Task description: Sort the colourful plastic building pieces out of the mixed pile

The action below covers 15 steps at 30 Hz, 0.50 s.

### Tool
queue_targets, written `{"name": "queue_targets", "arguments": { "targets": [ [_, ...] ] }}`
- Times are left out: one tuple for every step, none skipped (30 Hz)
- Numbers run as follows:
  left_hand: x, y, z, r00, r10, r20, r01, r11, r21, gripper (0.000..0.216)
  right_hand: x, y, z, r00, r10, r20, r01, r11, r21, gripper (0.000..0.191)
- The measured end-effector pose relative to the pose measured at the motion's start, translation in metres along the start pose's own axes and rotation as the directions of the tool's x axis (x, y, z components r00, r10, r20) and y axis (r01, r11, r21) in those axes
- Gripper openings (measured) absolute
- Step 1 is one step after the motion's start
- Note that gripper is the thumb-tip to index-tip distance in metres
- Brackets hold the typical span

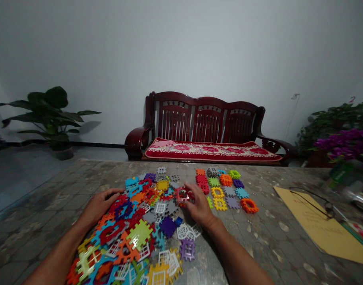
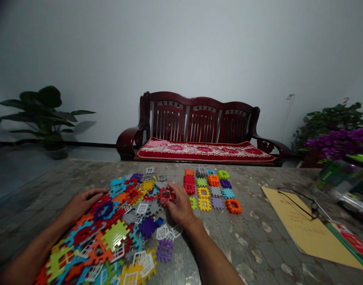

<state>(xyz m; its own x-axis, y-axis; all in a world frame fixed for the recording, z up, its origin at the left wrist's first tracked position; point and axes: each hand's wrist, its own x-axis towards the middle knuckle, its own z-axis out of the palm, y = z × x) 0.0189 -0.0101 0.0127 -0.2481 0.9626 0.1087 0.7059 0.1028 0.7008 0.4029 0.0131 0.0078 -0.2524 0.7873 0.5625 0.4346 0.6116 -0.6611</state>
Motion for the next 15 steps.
{"name": "queue_targets", "arguments": {
  "targets": [
    [0.0, -0.001, 0.0, 1.0, -0.006, -0.001, 0.006, 1.0, -0.002, 0.045, 0.004, 0.004, -0.005, 0.997, 0.05, -0.062, -0.05, 0.999, -0.001, 0.057],
    [0.0, -0.001, 0.0, 1.0, -0.008, 0.0, 0.008, 1.0, -0.005, 0.045, 0.008, 0.01, -0.012, 0.989, 0.096, -0.117, -0.097, 0.995, -0.005, 0.056],
    [0.0, -0.001, 0.001, 1.0, -0.007, 0.001, 0.007, 1.0, -0.008, 0.045, 0.012, 0.015, -0.02, 0.978, 0.129, -0.166, -0.133, 0.991, -0.018, 0.056],
    [0.001, -0.002, 0.001, 1.0, -0.005, 0.002, 0.005, 1.0, -0.01, 0.045, 0.015, 0.021, -0.029, 0.967, 0.15, -0.204, -0.162, 0.986, -0.045, 0.058],
    [0.001, -0.002, 0.001, 1.0, 0.0, 0.003, 0.0, 1.0, -0.011, 0.044, 0.017, 0.027, -0.037, 0.961, 0.161, -0.224, -0.181, 0.981, -0.071, 0.06],
    [0.001, -0.002, 0.001, 1.0, 0.004, 0.002, -0.004, 1.0, -0.008, 0.044, 0.018, 0.033, -0.044, 0.957, 0.172, -0.232, -0.198, 0.976, -0.093, 0.062],
    [0.001, -0.002, 0.001, 1.0, 0.005, 0.003, -0.005, 1.0, -0.003, 0.044, 0.018, 0.038, -0.05, 0.955, 0.184, -0.234, -0.214, 0.971, -0.108, 0.064],
    [0.001, -0.002, 0.001, 1.0, 0.007, 0.002, -0.007, 1.0, 0.003, 0.045, 0.018, 0.042, -0.055, 0.952, 0.198, -0.232, -0.231, 0.965, -0.123, 0.065],
    [0.001, -0.002, 0.002, 1.0, 0.008, 0.004, -0.008, 1.0, 0.007, 0.046, 0.016, 0.046, -0.058, 0.95, 0.214, -0.228, -0.25, 0.958, -0.14, 0.066],
    [0.002, -0.003, 0.002, 1.0, 0.009, 0.004, -0.01, 1.0, 0.009, 0.046, 0.014, 0.049, -0.059, 0.947, 0.23, -0.224, -0.269, 0.95, -0.161, 0.066],
    [0.002, -0.003, 0.002, 1.0, 0.011, 0.004, -0.011, 1.0, 0.009, 0.046, 0.012, 0.052, -0.06, 0.945, 0.244, -0.219, -0.285, 0.941, -0.184, 0.066],
    [0.002, -0.003, 0.002, 1.0, 0.012, 0.006, -0.012, 1.0, 0.009, 0.046, 0.01, 0.053, -0.06, 0.944, 0.254, -0.211, -0.297, 0.932, -0.208, 0.065],
    [0.002, -0.003, 0.001, 1.0, 0.015, 0.009, -0.015, 1.0, 0.01, 0.046, 0.009, 0.055, -0.059, 0.944, 0.262, -0.203, -0.305, 0.925, -0.228, 0.065],
    [0.002, -0.004, 0.001, 1.0, 0.017, 0.009, -0.017, 1.0, 0.012, 0.046, 0.008, 0.055, -0.058, 0.944, 0.266, -0.195, -0.31, 0.919, -0.242, 0.065],
    [0.002, -0.004, 0.001, 1.0, 0.019, 0.01, -0.019, 1.0, 0.014, 0.046, 0.007, 0.056, -0.058, 0.945, 0.269, -0.188, -0.312, 0.916, -0.254, 0.064]
  ]
}}
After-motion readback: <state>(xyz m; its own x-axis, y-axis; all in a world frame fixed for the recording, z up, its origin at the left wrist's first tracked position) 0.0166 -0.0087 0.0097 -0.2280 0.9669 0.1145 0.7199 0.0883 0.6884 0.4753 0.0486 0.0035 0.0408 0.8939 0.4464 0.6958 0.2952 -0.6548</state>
